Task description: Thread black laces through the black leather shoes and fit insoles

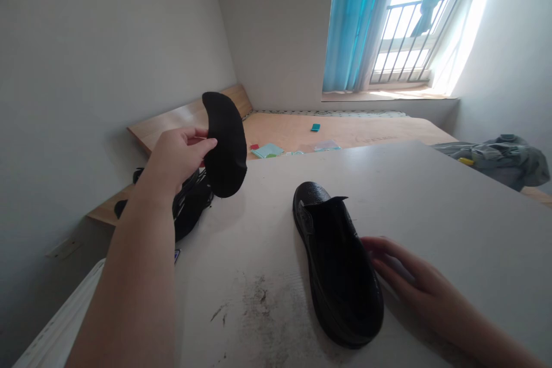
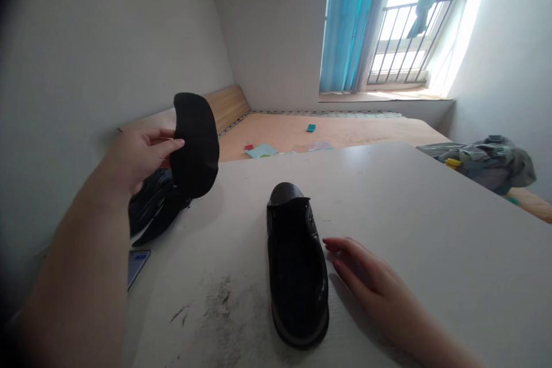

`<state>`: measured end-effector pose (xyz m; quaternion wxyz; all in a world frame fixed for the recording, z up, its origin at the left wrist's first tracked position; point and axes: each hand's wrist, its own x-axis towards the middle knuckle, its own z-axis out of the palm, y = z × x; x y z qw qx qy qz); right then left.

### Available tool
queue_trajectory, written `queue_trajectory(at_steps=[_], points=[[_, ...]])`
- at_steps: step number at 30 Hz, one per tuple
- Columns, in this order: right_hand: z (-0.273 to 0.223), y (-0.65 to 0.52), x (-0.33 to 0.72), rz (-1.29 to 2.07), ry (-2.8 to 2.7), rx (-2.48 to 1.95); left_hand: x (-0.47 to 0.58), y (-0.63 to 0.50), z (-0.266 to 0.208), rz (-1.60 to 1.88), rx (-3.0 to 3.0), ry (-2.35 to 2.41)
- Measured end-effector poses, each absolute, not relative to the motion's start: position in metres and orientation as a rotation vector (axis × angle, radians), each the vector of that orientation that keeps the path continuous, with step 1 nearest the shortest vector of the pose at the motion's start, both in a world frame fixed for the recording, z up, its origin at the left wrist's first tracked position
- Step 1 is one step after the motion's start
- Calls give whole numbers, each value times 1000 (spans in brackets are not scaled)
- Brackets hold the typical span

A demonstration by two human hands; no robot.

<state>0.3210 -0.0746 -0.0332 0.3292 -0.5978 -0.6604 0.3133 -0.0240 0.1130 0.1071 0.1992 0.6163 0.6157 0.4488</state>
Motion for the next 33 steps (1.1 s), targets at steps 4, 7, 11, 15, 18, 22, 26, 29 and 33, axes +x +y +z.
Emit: queue_trajectory(at_steps=[4, 7, 11, 15, 18, 22, 26, 29, 33], points=[[-34, -75, 321, 820, -1720, -1558, -12, 96, 120, 1256, 1742, 1502], [-35, -75, 321, 826, -1730, -1552, -5, 89, 122, 1164, 1871, 1529], [-34, -76, 321, 845, -1732, -1553, -3, 89, 118, 1068, 2102, 1970], [-33, -76, 320, 851, -1724, -1544, -13, 98, 112, 1120, 2016, 2049], [-33, -77, 319, 857, -1726, -1545, -18, 103, 111, 1222, 1917, 2020], [-33, -76, 319, 841, -1759, -1544, -6, 100, 115, 1187, 1846, 1707], [-25, -72, 320, 758, -1693, -1546, 23, 79, 125, 1216, 1815, 1354], [-4, -67, 320, 630, -1548, -1508, 47, 58, 131, 1172, 1794, 1110], [39, -57, 306, 594, -1494, -1325, 73, 35, 129, 1010, 1850, 920]])
